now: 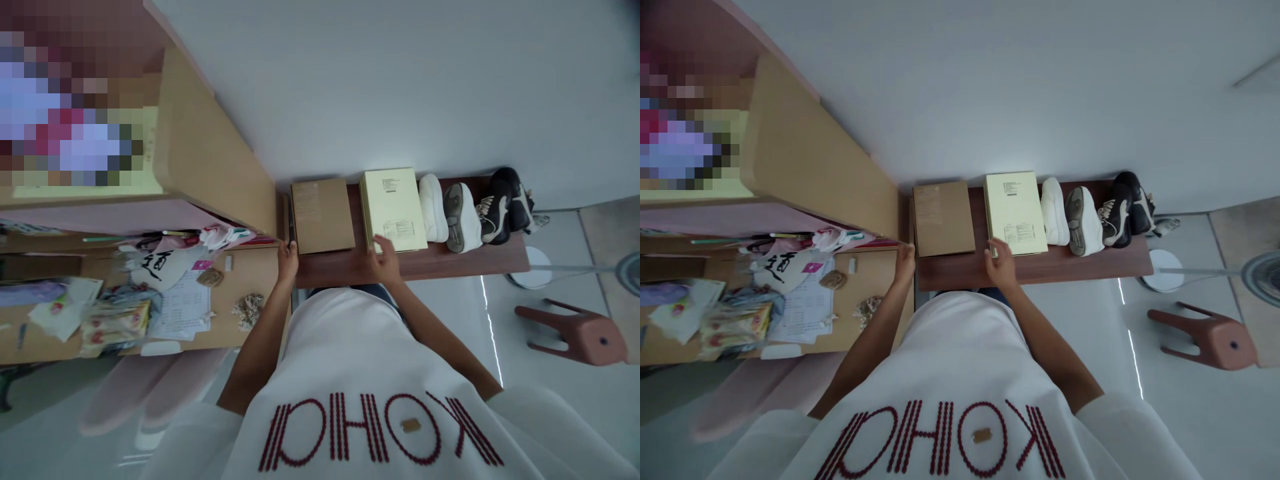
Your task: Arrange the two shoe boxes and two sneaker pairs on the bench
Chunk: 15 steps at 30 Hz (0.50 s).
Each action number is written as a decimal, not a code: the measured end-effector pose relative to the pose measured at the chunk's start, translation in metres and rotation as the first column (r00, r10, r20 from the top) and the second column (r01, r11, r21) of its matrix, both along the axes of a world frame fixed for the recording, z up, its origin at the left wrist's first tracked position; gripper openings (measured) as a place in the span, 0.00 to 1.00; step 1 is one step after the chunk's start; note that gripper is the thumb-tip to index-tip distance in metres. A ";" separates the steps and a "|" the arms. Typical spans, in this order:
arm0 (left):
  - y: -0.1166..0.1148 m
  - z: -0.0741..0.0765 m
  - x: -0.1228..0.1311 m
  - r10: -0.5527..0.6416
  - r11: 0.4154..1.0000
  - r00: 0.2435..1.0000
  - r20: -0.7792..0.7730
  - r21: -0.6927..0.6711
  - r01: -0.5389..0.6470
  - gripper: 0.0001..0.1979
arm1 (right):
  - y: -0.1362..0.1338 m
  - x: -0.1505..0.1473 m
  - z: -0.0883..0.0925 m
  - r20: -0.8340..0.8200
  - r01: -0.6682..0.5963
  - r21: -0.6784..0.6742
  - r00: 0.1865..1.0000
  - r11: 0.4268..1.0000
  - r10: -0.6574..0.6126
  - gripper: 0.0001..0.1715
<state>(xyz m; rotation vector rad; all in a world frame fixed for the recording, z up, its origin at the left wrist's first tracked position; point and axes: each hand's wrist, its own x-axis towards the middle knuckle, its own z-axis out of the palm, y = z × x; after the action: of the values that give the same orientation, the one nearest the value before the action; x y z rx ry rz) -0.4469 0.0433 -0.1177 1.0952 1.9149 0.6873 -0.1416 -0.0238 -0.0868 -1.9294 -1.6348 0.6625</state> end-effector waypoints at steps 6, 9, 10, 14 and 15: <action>-0.048 -0.007 -0.016 0.072 0.986 0.978 0.196 -0.165 -0.040 0.30 | -0.014 -0.050 -0.003 -0.187 -0.095 -0.448 0.982 0.889 0.011 0.15; -0.041 -0.006 -0.016 0.083 0.988 0.975 0.204 -0.142 -0.054 0.30 | -0.002 -0.048 -0.004 -0.137 0.074 -0.405 0.981 0.912 -0.140 0.16; -0.034 -0.006 -0.015 0.077 0.990 0.975 0.206 -0.129 -0.051 0.30 | 0.004 -0.047 -0.005 -0.141 0.113 -0.366 0.974 0.924 -0.176 0.18; 0.002 -0.007 -0.011 -0.002 0.997 0.974 0.228 -0.070 0.019 0.29 | 0.037 -0.052 -0.009 -0.215 0.197 -0.244 0.944 0.950 -0.251 0.29; 0.011 -0.007 -0.010 -0.022 0.997 0.972 0.233 -0.066 0.039 0.28 | 0.046 -0.054 -0.010 -0.239 0.217 -0.253 0.930 0.943 -0.278 0.32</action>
<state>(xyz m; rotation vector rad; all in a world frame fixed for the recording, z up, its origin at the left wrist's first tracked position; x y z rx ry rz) -0.4573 0.0539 -0.1248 0.9542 1.7060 0.6943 -0.1957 0.0223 -0.0967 -2.0494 -1.1638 0.9903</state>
